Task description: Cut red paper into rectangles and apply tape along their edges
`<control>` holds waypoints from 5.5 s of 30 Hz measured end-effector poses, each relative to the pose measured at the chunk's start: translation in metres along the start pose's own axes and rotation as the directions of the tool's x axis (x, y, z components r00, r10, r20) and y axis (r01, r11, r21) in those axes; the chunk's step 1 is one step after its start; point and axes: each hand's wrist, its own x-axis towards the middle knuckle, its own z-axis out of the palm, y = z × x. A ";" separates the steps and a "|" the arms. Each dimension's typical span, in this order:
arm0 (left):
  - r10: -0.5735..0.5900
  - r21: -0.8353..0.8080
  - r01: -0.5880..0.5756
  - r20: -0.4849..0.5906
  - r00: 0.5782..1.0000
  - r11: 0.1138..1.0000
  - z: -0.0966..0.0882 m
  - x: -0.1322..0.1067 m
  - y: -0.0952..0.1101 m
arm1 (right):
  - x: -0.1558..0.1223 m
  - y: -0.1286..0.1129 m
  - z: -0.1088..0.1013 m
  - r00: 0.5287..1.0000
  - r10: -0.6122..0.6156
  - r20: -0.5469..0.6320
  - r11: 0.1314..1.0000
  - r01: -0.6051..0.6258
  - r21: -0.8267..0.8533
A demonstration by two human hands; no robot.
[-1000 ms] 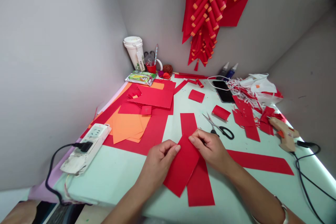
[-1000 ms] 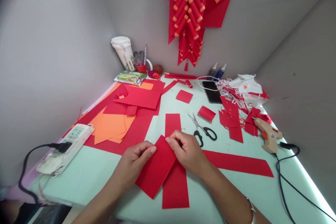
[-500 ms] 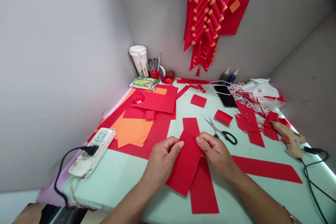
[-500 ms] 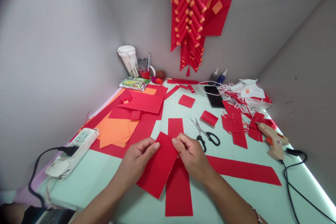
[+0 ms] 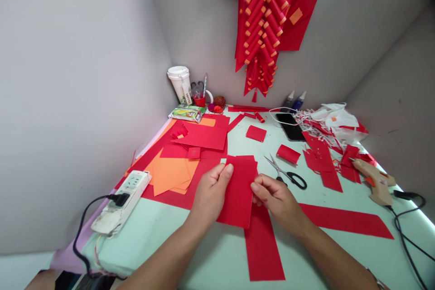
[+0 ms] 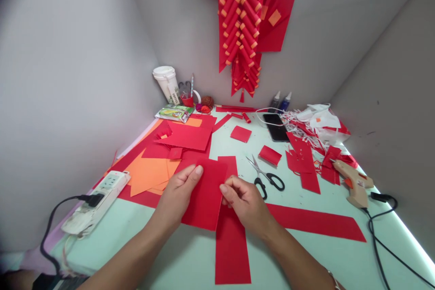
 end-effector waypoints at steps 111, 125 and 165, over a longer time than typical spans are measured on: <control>-0.099 -0.609 0.175 0.157 0.983 0.773 0.016 0.017 -0.022 | 0.001 0.008 0.024 0.877 0.351 -0.329 0.882 -0.192 0.431; -0.125 -0.733 0.051 -0.047 0.991 0.678 -0.017 0.029 -0.006 | -0.008 0.020 0.020 0.957 0.275 -0.090 0.944 -0.252 0.214; -0.176 -0.766 0.102 -0.015 0.984 0.635 -0.023 0.032 -0.008 | -0.012 0.046 0.012 0.981 0.001 -0.193 0.998 -0.014 -0.066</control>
